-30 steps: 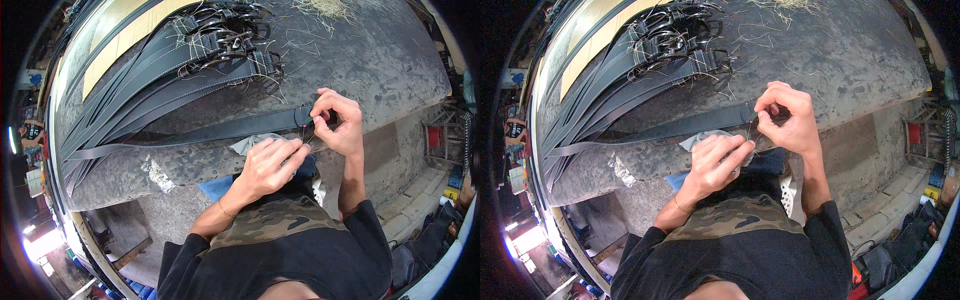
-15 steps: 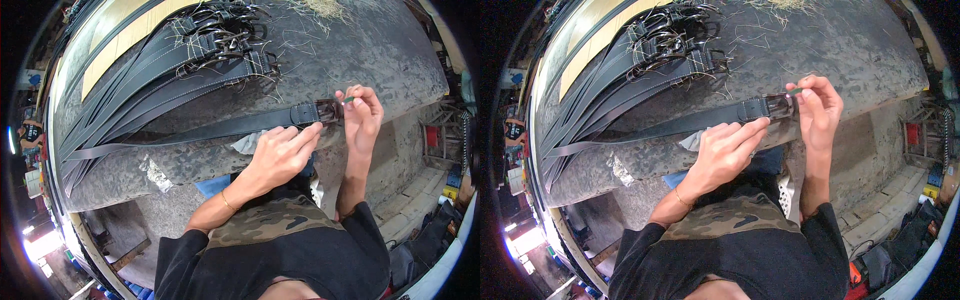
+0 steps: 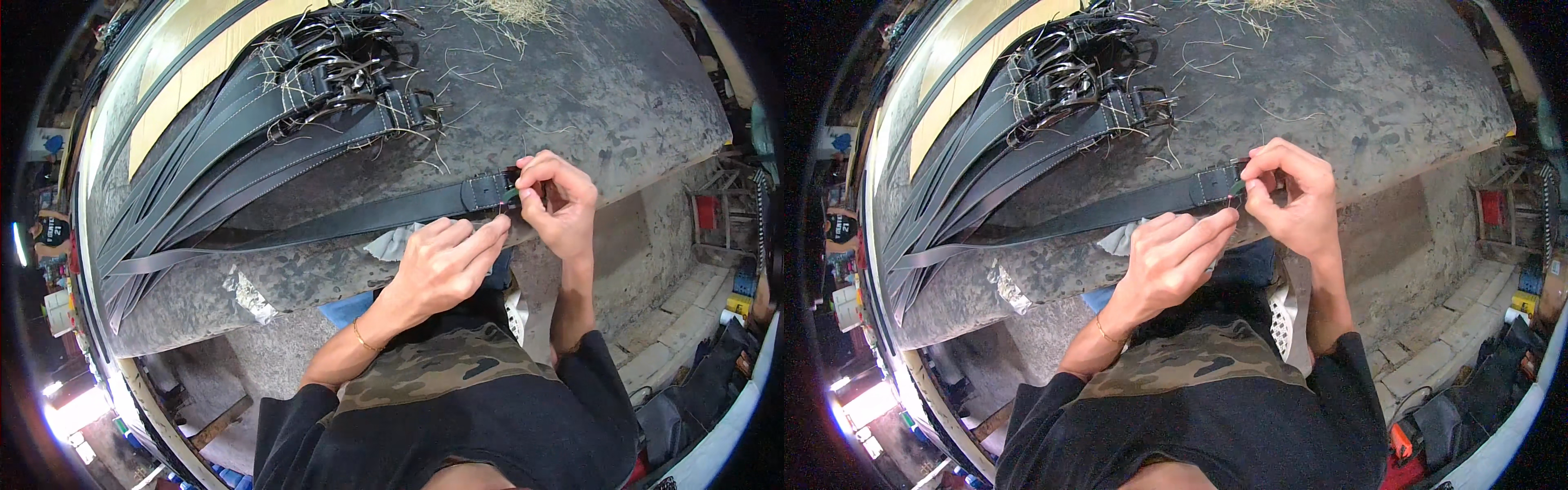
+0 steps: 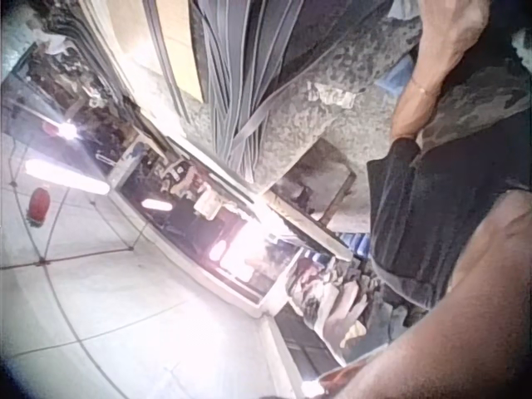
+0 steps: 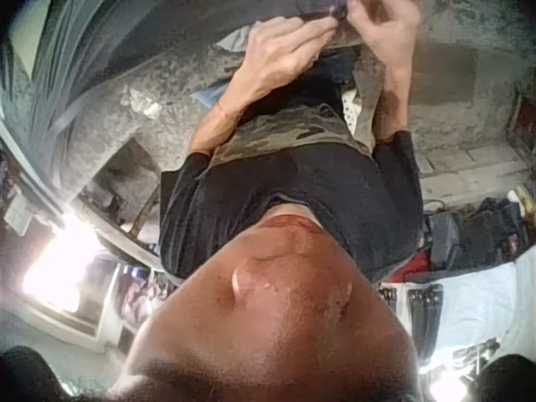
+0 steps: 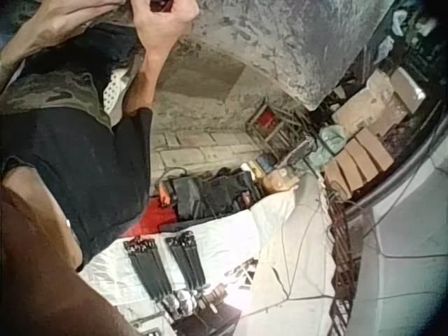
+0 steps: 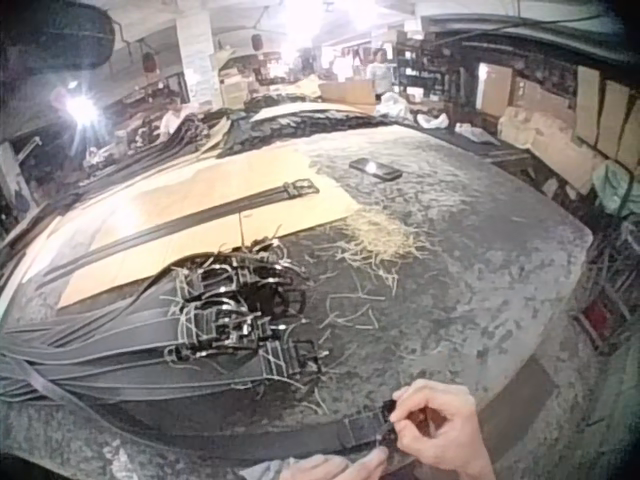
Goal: The person assembles leather belts by threading long leather strips through buckles and using a small tool to secure the components while wiping the leather with a cloth.
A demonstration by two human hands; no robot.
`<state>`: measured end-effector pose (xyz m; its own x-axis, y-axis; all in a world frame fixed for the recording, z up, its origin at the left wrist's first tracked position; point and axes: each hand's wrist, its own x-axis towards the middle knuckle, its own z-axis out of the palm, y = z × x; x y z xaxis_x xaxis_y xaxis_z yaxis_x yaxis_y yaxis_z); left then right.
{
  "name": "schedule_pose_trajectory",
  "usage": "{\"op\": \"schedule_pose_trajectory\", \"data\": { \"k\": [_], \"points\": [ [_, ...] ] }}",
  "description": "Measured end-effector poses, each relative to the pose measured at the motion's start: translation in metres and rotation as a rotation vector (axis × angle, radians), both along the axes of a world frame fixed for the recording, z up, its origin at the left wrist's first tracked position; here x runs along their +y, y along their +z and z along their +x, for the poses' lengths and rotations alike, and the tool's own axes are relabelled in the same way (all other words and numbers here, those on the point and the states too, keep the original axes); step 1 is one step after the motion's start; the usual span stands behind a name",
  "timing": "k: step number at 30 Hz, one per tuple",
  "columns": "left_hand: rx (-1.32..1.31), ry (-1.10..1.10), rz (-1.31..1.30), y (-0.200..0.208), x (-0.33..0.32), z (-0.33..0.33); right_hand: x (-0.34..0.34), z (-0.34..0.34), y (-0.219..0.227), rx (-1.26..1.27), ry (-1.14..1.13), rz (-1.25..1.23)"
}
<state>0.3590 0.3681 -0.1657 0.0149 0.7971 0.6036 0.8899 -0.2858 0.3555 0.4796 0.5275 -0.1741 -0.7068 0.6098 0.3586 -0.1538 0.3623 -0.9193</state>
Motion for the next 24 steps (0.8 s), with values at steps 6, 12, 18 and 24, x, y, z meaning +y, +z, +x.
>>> {"op": "schedule_pose_trajectory", "data": {
  "k": [6, 12, 18, 24],
  "points": [
    [0.009, 0.0, 0.003, -0.0014, 0.0, 0.0, 0.0011, -0.0002, 0.0018, -0.013, -0.001, 0.052],
    [0.004, -0.008, -0.02, -0.0006, -0.0009, -0.0003, 0.0002, 0.0002, 0.0034, -0.041, -0.007, 0.078],
    [-0.006, -0.002, -0.02, 0.0009, -0.0012, -0.0002, 0.0009, 0.0004, 0.0033, -0.046, 0.0, 0.099],
    [-0.049, -0.023, -0.021, 0.004, -0.006, -0.0021, 0.002, -0.0002, -0.0015, 0.073, -0.023, -0.113]
  ]
}}
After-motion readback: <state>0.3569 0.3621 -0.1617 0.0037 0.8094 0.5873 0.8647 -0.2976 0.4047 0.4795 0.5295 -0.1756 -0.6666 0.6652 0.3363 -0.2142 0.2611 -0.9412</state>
